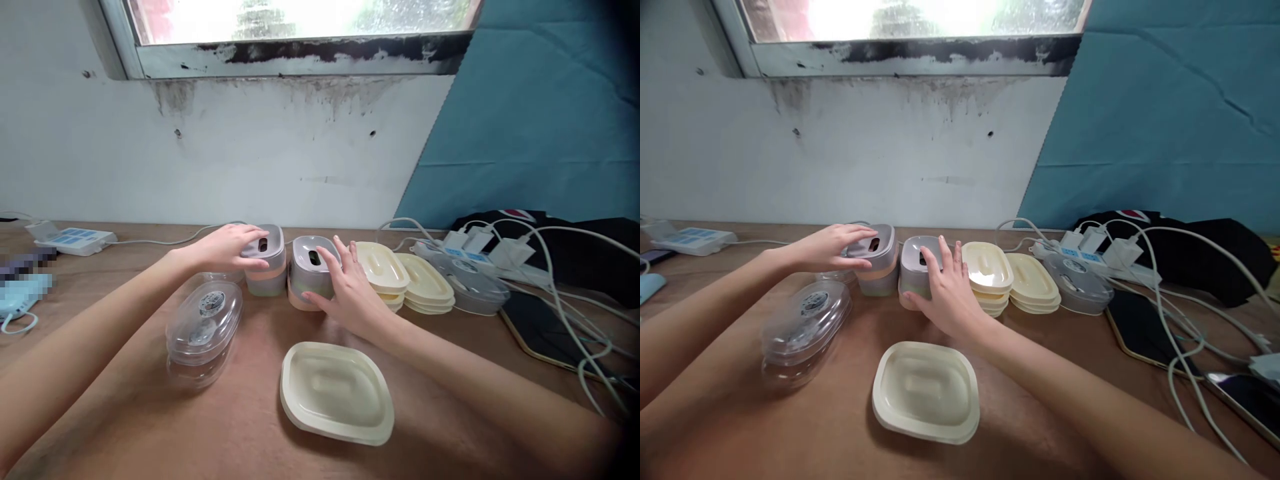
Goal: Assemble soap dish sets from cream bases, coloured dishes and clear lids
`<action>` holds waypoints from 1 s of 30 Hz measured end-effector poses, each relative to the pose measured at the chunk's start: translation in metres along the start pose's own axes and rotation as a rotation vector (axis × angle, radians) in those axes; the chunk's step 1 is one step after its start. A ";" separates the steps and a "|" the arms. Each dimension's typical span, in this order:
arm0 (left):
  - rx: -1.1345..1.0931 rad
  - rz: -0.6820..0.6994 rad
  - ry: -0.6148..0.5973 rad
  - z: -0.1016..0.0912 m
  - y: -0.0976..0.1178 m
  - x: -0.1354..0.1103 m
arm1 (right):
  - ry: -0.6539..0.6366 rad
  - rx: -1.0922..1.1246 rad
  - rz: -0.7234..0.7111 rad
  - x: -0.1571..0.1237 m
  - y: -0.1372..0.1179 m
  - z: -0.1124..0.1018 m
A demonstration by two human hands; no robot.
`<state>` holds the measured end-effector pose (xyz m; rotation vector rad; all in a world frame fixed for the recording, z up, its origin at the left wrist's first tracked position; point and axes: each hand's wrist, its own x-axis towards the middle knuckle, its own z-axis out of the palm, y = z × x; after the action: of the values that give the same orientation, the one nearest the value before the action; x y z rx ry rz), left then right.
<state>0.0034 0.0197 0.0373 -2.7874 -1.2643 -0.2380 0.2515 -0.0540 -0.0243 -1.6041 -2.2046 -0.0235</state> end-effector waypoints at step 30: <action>-0.497 -0.525 0.129 0.054 -0.061 -0.034 | 0.112 -0.069 -0.055 -0.049 0.089 0.005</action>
<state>-0.0586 0.0415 -0.0214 -2.6558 -2.1239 -0.8499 0.3439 -0.0674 -0.0649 -1.5385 -2.1818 -0.2022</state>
